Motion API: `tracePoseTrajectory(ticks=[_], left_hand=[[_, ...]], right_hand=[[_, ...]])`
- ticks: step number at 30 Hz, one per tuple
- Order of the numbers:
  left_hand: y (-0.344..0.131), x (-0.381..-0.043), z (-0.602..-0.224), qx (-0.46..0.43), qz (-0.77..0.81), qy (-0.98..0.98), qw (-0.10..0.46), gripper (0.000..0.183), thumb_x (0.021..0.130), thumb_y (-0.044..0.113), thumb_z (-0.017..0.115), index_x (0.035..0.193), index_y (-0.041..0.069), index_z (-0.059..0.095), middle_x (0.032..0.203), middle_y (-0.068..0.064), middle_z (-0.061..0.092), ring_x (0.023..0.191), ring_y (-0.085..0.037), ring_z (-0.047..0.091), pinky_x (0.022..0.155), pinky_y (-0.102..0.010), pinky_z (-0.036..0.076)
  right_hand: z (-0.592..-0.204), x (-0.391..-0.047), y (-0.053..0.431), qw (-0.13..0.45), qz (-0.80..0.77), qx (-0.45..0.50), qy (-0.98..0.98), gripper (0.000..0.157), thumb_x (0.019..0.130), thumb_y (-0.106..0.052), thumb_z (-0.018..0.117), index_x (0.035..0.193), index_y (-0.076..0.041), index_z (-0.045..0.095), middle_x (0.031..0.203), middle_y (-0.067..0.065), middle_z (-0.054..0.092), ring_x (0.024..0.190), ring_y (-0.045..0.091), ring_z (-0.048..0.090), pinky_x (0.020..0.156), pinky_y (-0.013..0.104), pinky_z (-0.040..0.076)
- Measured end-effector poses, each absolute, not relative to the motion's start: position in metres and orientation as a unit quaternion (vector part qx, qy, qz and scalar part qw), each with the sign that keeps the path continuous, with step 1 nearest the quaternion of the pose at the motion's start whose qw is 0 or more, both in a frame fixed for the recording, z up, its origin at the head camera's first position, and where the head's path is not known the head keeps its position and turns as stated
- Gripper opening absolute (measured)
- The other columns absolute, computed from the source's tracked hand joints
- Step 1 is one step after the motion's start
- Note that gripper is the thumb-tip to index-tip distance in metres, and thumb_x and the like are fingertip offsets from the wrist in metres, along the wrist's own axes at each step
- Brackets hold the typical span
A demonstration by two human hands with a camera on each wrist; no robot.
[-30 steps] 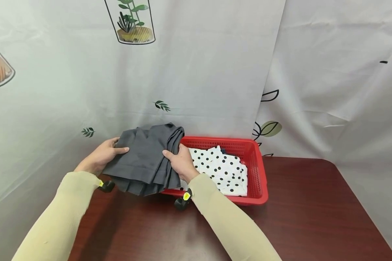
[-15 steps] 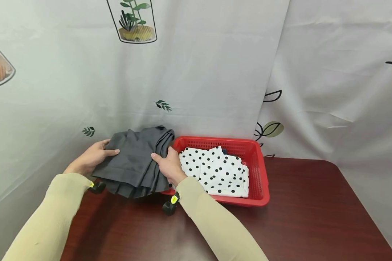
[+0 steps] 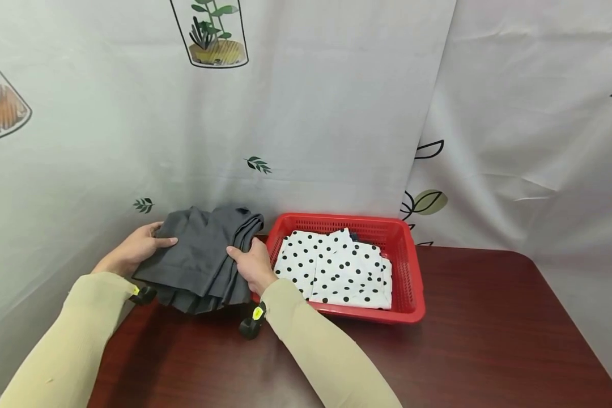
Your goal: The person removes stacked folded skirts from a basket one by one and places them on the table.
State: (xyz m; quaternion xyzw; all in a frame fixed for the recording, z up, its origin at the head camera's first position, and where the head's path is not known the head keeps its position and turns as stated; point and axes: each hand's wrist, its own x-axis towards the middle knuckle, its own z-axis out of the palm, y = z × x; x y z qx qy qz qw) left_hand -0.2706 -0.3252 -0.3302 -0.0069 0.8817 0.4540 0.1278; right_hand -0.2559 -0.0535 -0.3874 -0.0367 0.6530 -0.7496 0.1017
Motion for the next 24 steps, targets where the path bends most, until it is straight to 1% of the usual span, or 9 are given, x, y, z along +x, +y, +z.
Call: tracePoseTrajectory(ticks=[4, 8, 14, 19, 24], left_hand=[[-0.324, -0.273, -0.337, -0.017, 0.45, 0.885, 0.121, 0.08, 0.105, 0.022, 0.053, 0.158, -0.005, 0.0, 0.154, -0.038, 0.024, 0.132, -0.05, 0.041, 0.105, -0.056, 0.041], [-0.324, -0.277, -0.344, -0.019, 0.448, 0.886, 0.115, 0.079, 0.105, 0.021, 0.054, 0.158, -0.005, 0.002, 0.153, -0.038, 0.026, 0.132, -0.051, 0.042, 0.105, -0.057, 0.041], [-0.323, -0.281, -0.353, -0.03, 0.434, 0.894, 0.112, 0.077, 0.104, 0.019, 0.054, 0.158, -0.006, 0.004, 0.153, -0.038, 0.026, 0.133, -0.051, 0.039, 0.106, -0.057, 0.038], [-0.32, -0.282, -0.358, -0.04, 0.415, 0.903, 0.104, 0.076, 0.103, 0.018, 0.055, 0.157, -0.008, 0.007, 0.154, -0.039, 0.023, 0.135, -0.053, 0.034, 0.108, -0.058, 0.035], [-0.319, -0.282, -0.365, -0.038, 0.409, 0.907, 0.093, 0.075, 0.103, 0.016, 0.054, 0.157, -0.009, 0.008, 0.153, -0.04, 0.022, 0.135, -0.054, 0.035, 0.108, -0.059, 0.036]], right_hand=[[-0.392, -0.256, -0.056, 0.114, -0.745, -0.021, 0.657, 0.073, 0.097, -0.015, 0.068, 0.154, 0.008, 0.028, 0.155, 0.02, 0.038, 0.139, 0.032, 0.042, 0.111, 0.043, 0.039], [-0.395, -0.256, -0.058, 0.115, -0.747, -0.015, 0.654, 0.073, 0.096, -0.013, 0.068, 0.153, 0.01, 0.028, 0.155, 0.021, 0.038, 0.139, 0.034, 0.041, 0.112, 0.044, 0.038], [-0.396, -0.256, -0.062, 0.136, -0.753, 0.002, 0.644, 0.079, 0.094, -0.012, 0.07, 0.154, 0.011, 0.024, 0.159, 0.023, 0.03, 0.146, 0.035, 0.03, 0.117, 0.045, 0.029], [-0.398, -0.252, -0.07, 0.139, -0.763, 0.008, 0.632, 0.083, 0.092, -0.009, 0.07, 0.155, 0.011, 0.02, 0.16, 0.024, 0.026, 0.148, 0.036, 0.026, 0.118, 0.045, 0.027], [-0.398, -0.249, -0.075, 0.15, -0.759, 0.017, 0.634, 0.085, 0.093, -0.012, 0.069, 0.156, 0.009, 0.017, 0.163, 0.023, 0.02, 0.15, 0.037, 0.019, 0.12, 0.046, 0.024]])
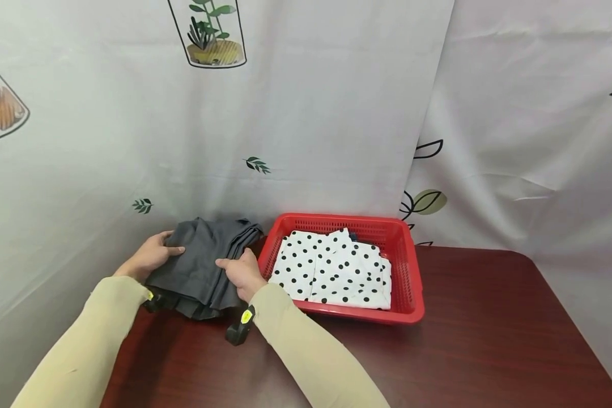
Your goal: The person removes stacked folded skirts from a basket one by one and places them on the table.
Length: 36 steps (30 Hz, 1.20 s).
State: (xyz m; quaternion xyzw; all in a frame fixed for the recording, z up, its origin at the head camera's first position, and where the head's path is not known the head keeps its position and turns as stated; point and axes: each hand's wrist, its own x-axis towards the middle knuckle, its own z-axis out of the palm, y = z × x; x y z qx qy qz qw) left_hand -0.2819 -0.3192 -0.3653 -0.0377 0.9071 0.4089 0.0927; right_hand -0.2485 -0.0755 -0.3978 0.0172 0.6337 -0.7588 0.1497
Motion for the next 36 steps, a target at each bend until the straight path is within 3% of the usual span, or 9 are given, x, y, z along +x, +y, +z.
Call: tracePoseTrajectory(ticks=[11, 24, 36], left_hand=[[-0.318, -0.281, -0.379, -0.041, 0.414, 0.904, 0.101, 0.073, 0.105, 0.013, 0.052, 0.157, -0.009, 0.006, 0.155, -0.04, 0.016, 0.135, -0.056, 0.032, 0.107, -0.061, 0.036], [-0.317, -0.286, -0.395, -0.063, 0.372, 0.922, 0.088, 0.07, 0.102, 0.011, 0.053, 0.154, -0.013, 0.014, 0.152, -0.041, 0.02, 0.134, -0.056, 0.033, 0.107, -0.062, 0.034], [-0.321, -0.288, -0.409, -0.069, 0.359, 0.928, 0.075, 0.069, 0.101, 0.01, 0.055, 0.153, -0.014, 0.016, 0.151, -0.041, 0.022, 0.133, -0.057, 0.032, 0.107, -0.065, 0.032]], right_hand=[[-0.4, -0.248, -0.082, 0.153, -0.765, 0.04, 0.624, 0.088, 0.091, -0.019, 0.068, 0.157, 0.007, 0.017, 0.163, 0.021, 0.022, 0.148, 0.034, 0.023, 0.119, 0.045, 0.024], [-0.405, -0.242, -0.088, 0.17, -0.728, 0.051, 0.662, 0.094, 0.092, -0.027, 0.068, 0.159, 0.004, 0.01, 0.165, 0.018, 0.017, 0.15, 0.034, 0.02, 0.119, 0.047, 0.024], [-0.405, -0.242, -0.088, 0.178, -0.704, 0.044, 0.686, 0.093, 0.091, -0.03, 0.069, 0.158, 0.005, 0.014, 0.163, 0.018, 0.023, 0.148, 0.034, 0.026, 0.118, 0.047, 0.026]])
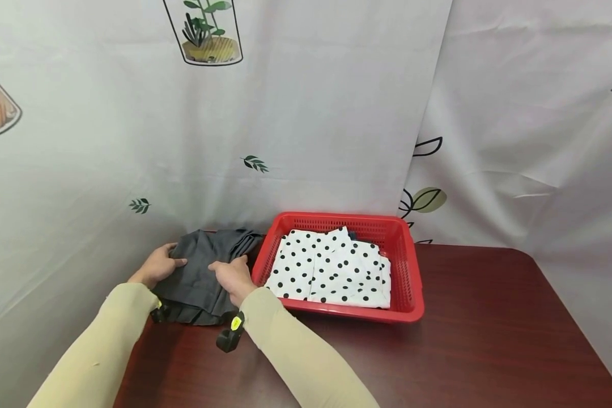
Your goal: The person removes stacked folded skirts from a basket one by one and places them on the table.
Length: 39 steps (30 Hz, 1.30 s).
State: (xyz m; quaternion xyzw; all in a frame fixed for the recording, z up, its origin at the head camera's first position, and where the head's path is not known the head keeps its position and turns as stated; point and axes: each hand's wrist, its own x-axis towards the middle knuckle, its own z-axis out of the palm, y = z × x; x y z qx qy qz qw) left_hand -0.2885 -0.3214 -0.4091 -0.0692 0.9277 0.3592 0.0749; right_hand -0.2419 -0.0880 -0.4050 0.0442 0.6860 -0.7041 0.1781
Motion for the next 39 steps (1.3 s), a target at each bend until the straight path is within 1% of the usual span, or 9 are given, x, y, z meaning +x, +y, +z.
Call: tracePoseTrajectory(ticks=[8, 14, 20, 24, 30, 33, 39], left_hand=[[-0.323, -0.289, -0.416, -0.071, 0.342, 0.935, 0.066, 0.067, 0.1, 0.008, 0.056, 0.152, -0.015, 0.02, 0.151, -0.041, 0.024, 0.133, -0.056, 0.032, 0.107, -0.064, 0.032], [-0.321, -0.288, -0.42, -0.086, 0.338, 0.935, 0.066, 0.068, 0.1, 0.008, 0.055, 0.152, -0.015, 0.018, 0.152, -0.041, 0.022, 0.135, -0.056, 0.029, 0.109, -0.064, 0.03], [-0.321, -0.286, -0.422, -0.092, 0.341, 0.933, 0.07, 0.067, 0.1, 0.007, 0.053, 0.153, -0.014, 0.017, 0.153, -0.041, 0.02, 0.136, -0.056, 0.028, 0.109, -0.064, 0.03], [-0.322, -0.285, -0.421, -0.096, 0.334, 0.935, 0.073, 0.067, 0.1, 0.008, 0.054, 0.153, -0.014, 0.018, 0.152, -0.041, 0.021, 0.135, -0.056, 0.029, 0.109, -0.064, 0.031], [-0.323, -0.283, -0.421, -0.1, 0.314, 0.942, 0.071, 0.067, 0.1, 0.011, 0.055, 0.153, -0.012, 0.022, 0.152, -0.04, 0.024, 0.134, -0.056, 0.031, 0.108, -0.064, 0.031], [-0.325, -0.281, -0.421, -0.097, 0.309, 0.944, 0.071, 0.067, 0.099, 0.013, 0.054, 0.153, -0.011, 0.022, 0.152, -0.039, 0.024, 0.135, -0.056, 0.03, 0.109, -0.065, 0.03], [-0.33, -0.277, -0.421, -0.089, 0.303, 0.946, 0.08, 0.067, 0.101, 0.014, 0.052, 0.154, -0.011, 0.021, 0.153, -0.04, 0.022, 0.137, -0.057, 0.027, 0.109, -0.066, 0.029]], right_hand=[[-0.403, -0.239, -0.088, 0.185, -0.702, 0.042, 0.686, 0.093, 0.093, -0.031, 0.066, 0.159, 0.004, 0.01, 0.165, 0.018, 0.017, 0.15, 0.035, 0.02, 0.119, 0.049, 0.024], [-0.403, -0.239, -0.089, 0.18, -0.703, 0.046, 0.686, 0.094, 0.093, -0.029, 0.067, 0.159, 0.003, 0.007, 0.165, 0.018, 0.017, 0.15, 0.035, 0.02, 0.119, 0.049, 0.024], [-0.403, -0.237, -0.092, 0.167, -0.705, 0.051, 0.687, 0.095, 0.093, -0.026, 0.067, 0.159, 0.004, 0.005, 0.166, 0.018, 0.013, 0.152, 0.034, 0.015, 0.12, 0.048, 0.021], [-0.403, -0.237, -0.093, 0.164, -0.695, 0.059, 0.698, 0.096, 0.092, -0.027, 0.068, 0.159, 0.004, 0.005, 0.166, 0.019, 0.01, 0.152, 0.034, 0.012, 0.12, 0.048, 0.02], [-0.404, -0.236, -0.093, 0.163, -0.685, 0.062, 0.707, 0.098, 0.091, -0.028, 0.069, 0.16, 0.001, 0.005, 0.167, 0.018, 0.004, 0.153, 0.033, 0.004, 0.121, 0.051, 0.017], [-0.403, -0.236, -0.092, 0.166, -0.68, 0.061, 0.712, 0.099, 0.091, -0.029, 0.069, 0.161, -0.002, 0.004, 0.167, 0.017, 0.0, 0.153, 0.033, 0.0, 0.121, 0.052, 0.015], [-0.402, -0.234, -0.091, 0.177, -0.664, 0.058, 0.725, 0.097, 0.092, -0.03, 0.068, 0.162, -0.006, 0.006, 0.167, 0.017, -0.005, 0.153, 0.035, -0.002, 0.119, 0.056, 0.017]])
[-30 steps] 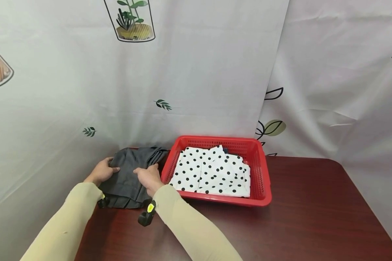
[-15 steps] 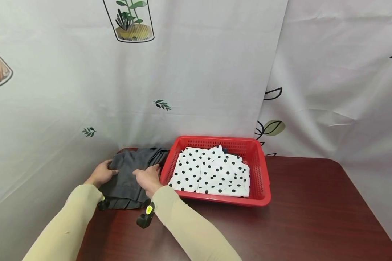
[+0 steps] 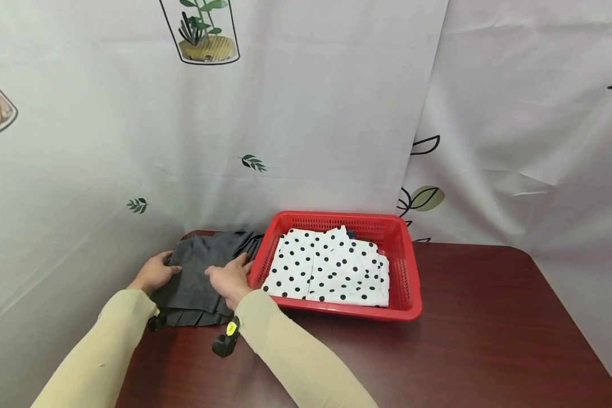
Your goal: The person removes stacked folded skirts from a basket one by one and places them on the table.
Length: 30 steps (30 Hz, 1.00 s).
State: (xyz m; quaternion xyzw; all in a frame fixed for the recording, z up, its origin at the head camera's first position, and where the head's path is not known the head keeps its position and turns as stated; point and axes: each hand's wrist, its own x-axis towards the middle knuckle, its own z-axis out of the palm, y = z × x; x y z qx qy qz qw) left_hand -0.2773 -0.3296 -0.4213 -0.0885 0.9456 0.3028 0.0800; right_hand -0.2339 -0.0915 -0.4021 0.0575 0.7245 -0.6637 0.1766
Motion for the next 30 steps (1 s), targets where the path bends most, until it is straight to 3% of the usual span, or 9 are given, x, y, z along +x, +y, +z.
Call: tracePoseTrajectory(ticks=[13, 21, 30], left_hand=[[-0.331, -0.275, -0.419, -0.088, 0.27, 0.956, 0.077, 0.069, 0.099, 0.019, 0.051, 0.152, -0.014, 0.022, 0.151, -0.041, 0.024, 0.136, -0.058, 0.028, 0.108, -0.066, 0.03], [-0.331, -0.273, -0.413, -0.078, 0.254, 0.962, 0.062, 0.065, 0.1, 0.022, 0.052, 0.15, -0.014, 0.029, 0.149, -0.042, 0.029, 0.133, -0.058, 0.033, 0.106, -0.065, 0.034], [-0.325, -0.271, -0.409, -0.091, 0.267, 0.958, 0.049, 0.064, 0.101, 0.024, 0.053, 0.151, -0.011, 0.032, 0.15, -0.039, 0.031, 0.135, -0.056, 0.034, 0.107, -0.064, 0.035]], right_hand=[[-0.395, -0.223, -0.089, 0.168, -0.652, 0.025, 0.739, 0.094, 0.092, -0.032, 0.069, 0.162, -0.007, 0.011, 0.167, 0.018, 0.0, 0.153, 0.035, 0.001, 0.119, 0.056, 0.016], [-0.381, -0.219, -0.079, 0.174, -0.679, -0.02, 0.713, 0.084, 0.094, -0.027, 0.067, 0.16, -0.004, 0.02, 0.164, 0.018, 0.02, 0.15, 0.035, 0.019, 0.117, 0.053, 0.025], [-0.373, -0.217, -0.061, 0.203, -0.691, -0.053, 0.692, 0.077, 0.097, -0.029, 0.065, 0.16, -0.012, 0.024, 0.162, 0.013, 0.026, 0.145, 0.034, 0.03, 0.115, 0.056, 0.028]])
